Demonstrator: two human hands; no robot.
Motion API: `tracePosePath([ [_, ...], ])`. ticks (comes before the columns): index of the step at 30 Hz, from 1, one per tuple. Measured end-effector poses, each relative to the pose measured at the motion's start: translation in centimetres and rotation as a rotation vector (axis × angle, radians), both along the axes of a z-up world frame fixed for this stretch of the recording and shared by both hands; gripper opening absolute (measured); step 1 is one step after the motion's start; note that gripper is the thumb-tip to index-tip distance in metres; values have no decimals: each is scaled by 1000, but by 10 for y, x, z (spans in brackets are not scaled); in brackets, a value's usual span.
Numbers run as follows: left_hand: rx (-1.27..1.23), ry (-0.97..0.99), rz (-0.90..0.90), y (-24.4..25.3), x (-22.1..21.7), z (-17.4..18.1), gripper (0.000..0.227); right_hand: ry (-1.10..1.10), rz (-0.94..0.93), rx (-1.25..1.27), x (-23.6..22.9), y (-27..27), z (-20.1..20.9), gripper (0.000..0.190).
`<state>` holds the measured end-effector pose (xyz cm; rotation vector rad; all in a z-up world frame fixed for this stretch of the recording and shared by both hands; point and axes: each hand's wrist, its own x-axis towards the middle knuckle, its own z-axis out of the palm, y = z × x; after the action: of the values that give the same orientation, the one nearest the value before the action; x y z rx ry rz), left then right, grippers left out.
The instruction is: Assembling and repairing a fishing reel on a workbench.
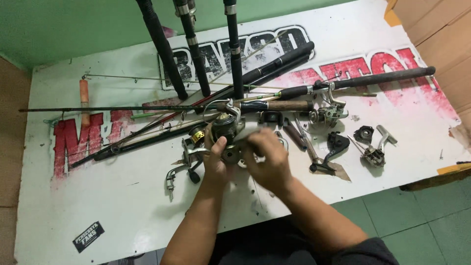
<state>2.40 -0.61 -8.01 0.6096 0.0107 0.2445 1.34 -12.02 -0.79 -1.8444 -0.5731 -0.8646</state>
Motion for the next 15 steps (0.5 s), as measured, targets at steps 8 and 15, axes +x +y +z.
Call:
tracePosePath([
  [8,54,7,-45,0,-9,10,50,-44,-50,28,6,-4,16,19],
  [15,175,-52,-109,2,-7,16,46,-56,-52,5,9,-9,13,18],
])
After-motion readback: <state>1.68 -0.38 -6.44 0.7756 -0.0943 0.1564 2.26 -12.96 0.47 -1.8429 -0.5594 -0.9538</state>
